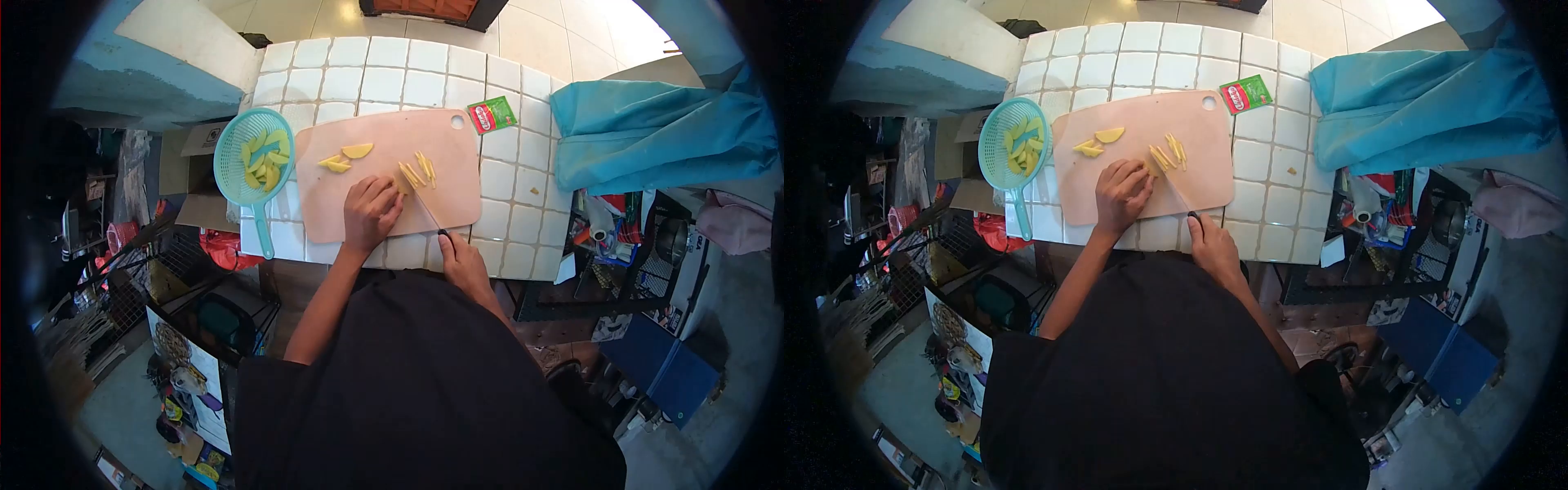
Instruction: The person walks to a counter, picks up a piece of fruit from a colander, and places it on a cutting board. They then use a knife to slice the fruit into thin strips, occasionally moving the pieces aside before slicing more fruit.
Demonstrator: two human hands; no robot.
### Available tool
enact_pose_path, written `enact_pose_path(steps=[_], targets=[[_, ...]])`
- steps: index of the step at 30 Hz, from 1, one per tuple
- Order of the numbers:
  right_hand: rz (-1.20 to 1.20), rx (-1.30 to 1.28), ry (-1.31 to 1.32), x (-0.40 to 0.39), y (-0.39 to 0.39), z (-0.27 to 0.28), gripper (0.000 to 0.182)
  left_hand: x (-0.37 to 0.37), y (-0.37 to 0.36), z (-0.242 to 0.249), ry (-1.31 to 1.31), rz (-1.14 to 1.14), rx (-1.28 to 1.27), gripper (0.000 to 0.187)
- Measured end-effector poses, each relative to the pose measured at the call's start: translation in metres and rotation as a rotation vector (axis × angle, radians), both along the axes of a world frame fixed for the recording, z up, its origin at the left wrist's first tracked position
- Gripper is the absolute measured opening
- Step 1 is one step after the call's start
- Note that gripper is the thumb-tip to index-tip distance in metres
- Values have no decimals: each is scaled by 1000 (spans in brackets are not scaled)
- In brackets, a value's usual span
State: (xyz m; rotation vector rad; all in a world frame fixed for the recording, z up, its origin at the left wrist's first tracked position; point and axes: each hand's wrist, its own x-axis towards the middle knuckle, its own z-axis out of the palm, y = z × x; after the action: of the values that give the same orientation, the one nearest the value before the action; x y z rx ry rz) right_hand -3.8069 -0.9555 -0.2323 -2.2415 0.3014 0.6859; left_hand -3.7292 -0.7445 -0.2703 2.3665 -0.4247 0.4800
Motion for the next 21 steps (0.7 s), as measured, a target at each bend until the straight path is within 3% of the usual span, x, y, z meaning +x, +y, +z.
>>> enact_pose_path(steps=[21], targets=[[118,-42,-58,0,8,-2,39,-1,2,-5,59,-19,-70,17]])
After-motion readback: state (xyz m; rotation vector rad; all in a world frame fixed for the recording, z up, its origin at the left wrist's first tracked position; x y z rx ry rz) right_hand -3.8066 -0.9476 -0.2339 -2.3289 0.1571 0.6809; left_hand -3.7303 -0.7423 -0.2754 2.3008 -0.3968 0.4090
